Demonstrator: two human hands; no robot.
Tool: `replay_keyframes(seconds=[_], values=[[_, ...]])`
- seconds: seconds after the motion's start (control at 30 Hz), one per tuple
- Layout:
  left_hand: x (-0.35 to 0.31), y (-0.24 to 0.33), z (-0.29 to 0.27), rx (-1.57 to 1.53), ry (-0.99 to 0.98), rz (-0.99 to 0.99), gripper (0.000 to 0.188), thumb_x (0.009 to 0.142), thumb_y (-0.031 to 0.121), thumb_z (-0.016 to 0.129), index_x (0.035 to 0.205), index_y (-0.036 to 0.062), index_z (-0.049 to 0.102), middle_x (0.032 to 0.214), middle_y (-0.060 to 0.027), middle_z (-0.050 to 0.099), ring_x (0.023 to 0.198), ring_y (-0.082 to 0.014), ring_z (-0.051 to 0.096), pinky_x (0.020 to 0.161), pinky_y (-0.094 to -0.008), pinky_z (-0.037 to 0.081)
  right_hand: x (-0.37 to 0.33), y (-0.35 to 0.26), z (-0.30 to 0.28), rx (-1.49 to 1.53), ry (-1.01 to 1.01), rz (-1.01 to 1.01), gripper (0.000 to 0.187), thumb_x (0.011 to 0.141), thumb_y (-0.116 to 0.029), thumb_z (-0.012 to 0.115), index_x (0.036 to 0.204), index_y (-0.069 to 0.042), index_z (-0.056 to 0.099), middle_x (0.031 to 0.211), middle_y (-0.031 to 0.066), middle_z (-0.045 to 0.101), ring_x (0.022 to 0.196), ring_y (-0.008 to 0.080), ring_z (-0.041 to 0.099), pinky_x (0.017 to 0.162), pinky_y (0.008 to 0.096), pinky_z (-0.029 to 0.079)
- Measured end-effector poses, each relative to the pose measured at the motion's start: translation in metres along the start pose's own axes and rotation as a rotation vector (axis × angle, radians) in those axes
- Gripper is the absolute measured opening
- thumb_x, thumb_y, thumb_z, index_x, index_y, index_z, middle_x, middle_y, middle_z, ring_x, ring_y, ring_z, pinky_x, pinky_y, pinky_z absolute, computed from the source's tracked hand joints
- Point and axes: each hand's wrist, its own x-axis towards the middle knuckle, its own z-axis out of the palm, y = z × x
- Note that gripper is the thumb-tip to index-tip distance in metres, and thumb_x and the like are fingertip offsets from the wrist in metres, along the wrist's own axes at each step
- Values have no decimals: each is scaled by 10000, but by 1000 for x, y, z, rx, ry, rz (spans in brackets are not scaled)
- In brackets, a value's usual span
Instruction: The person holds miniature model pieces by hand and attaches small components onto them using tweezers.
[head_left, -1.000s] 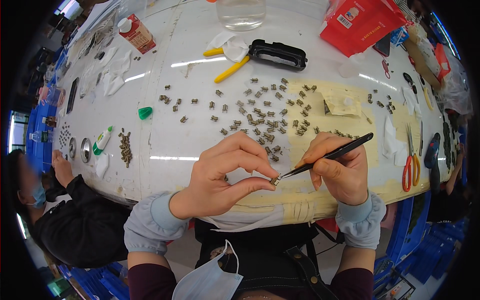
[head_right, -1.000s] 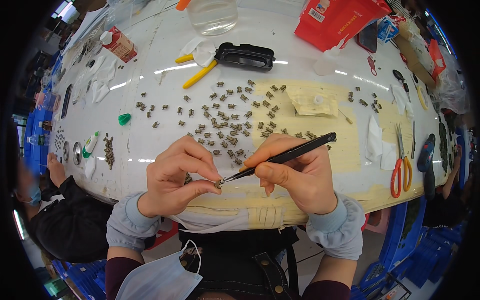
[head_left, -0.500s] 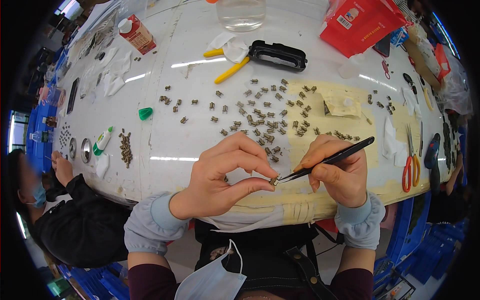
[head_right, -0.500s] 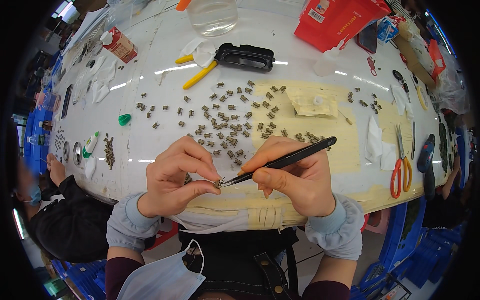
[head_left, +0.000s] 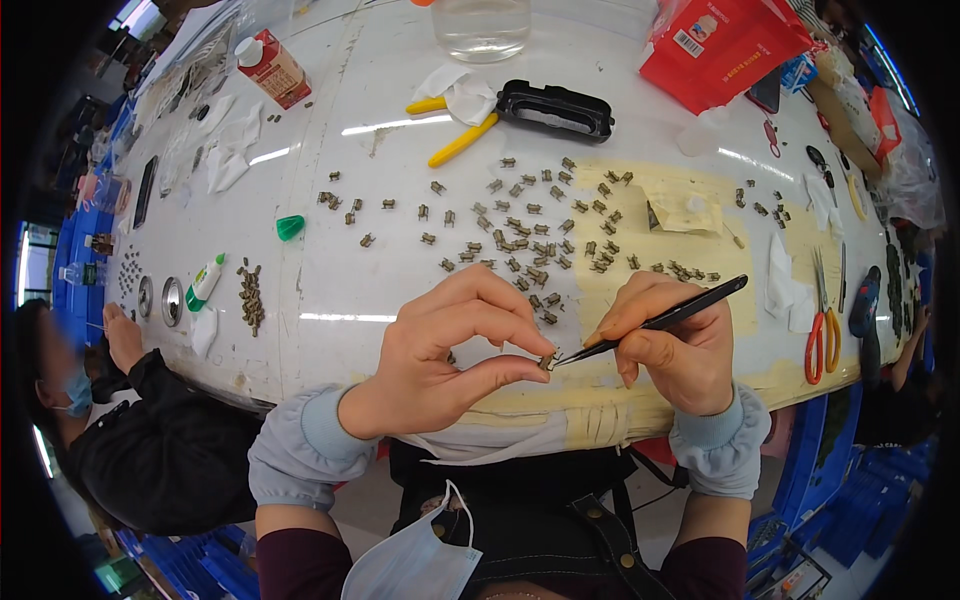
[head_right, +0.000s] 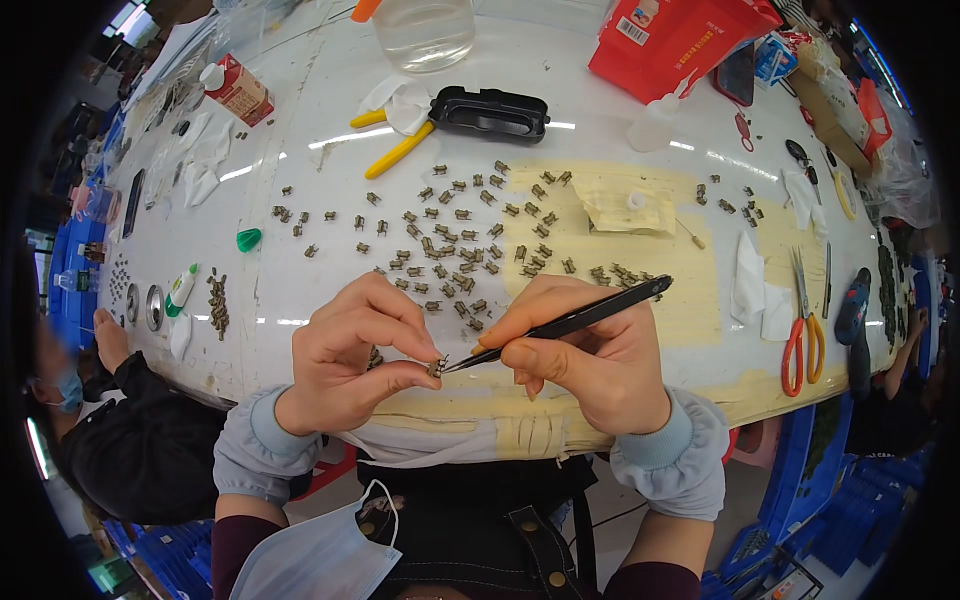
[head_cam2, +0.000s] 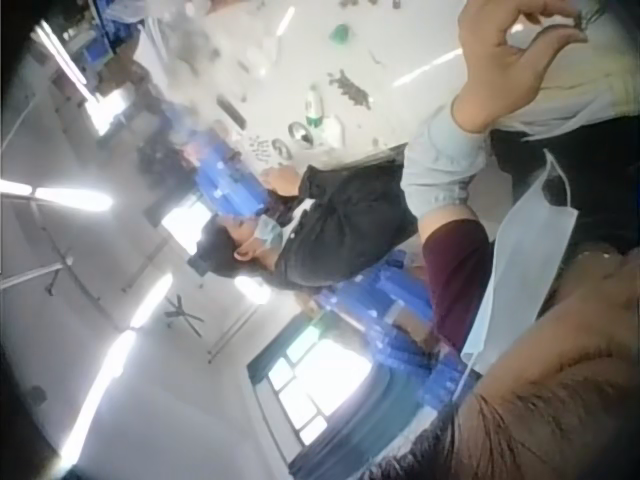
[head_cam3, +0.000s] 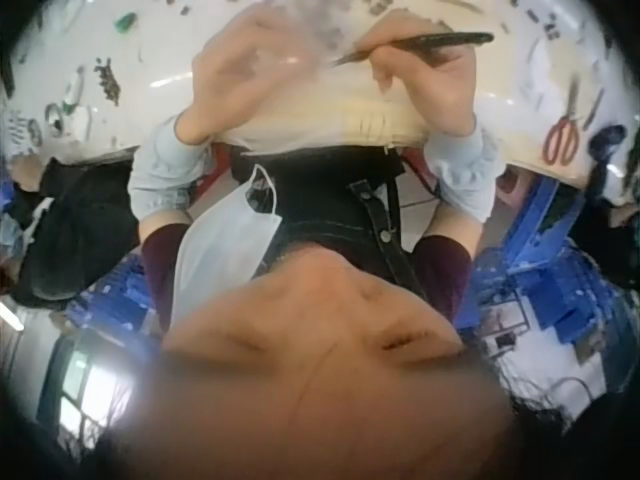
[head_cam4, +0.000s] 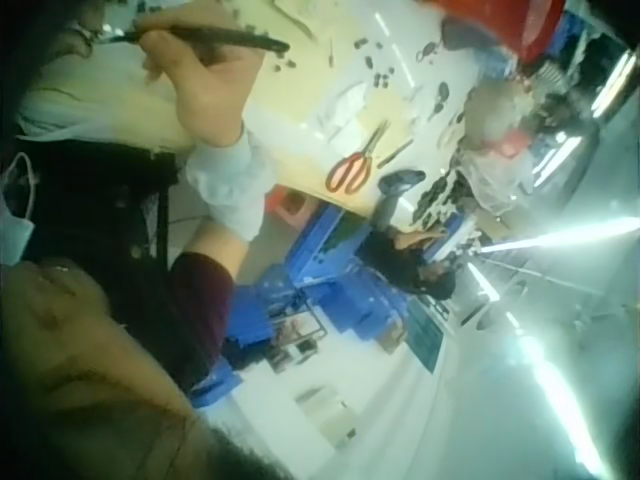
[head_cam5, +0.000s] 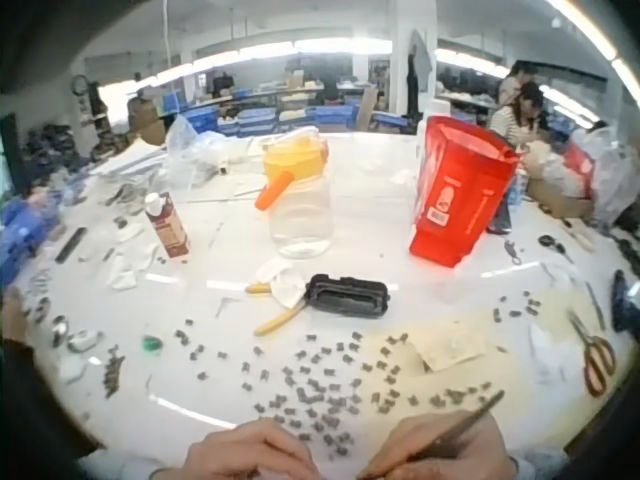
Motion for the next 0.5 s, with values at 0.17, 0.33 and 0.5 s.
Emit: replay_keyframes(seconds=[0.17,0.33,0.5], values=[[0,0,0,-7,5,8,240,703,-3,793,924,47,713,922,-74,624,793,-163,565,676,-272,447,0,0,-1,-15,-5,-4,138,830,-12,668,944,62,691,856,120,616,627,123,583,523,211,483],[-1,0,-2,22,-3,46,284,685,-50,796,927,31,671,937,-99,602,819,-157,570,718,-269,451,1,3,-2,10,18,-28,160,843,-38,674,959,73,673,868,113,603,665,125,594,541,213,497],[-2,1,-2,47,21,78,281,685,-52,796,927,27,677,931,-100,597,808,-154,572,704,-262,451,2,4,2,16,1,-17,157,844,-22,663,971,70,675,882,125,612,681,124,596,542,219,503]])
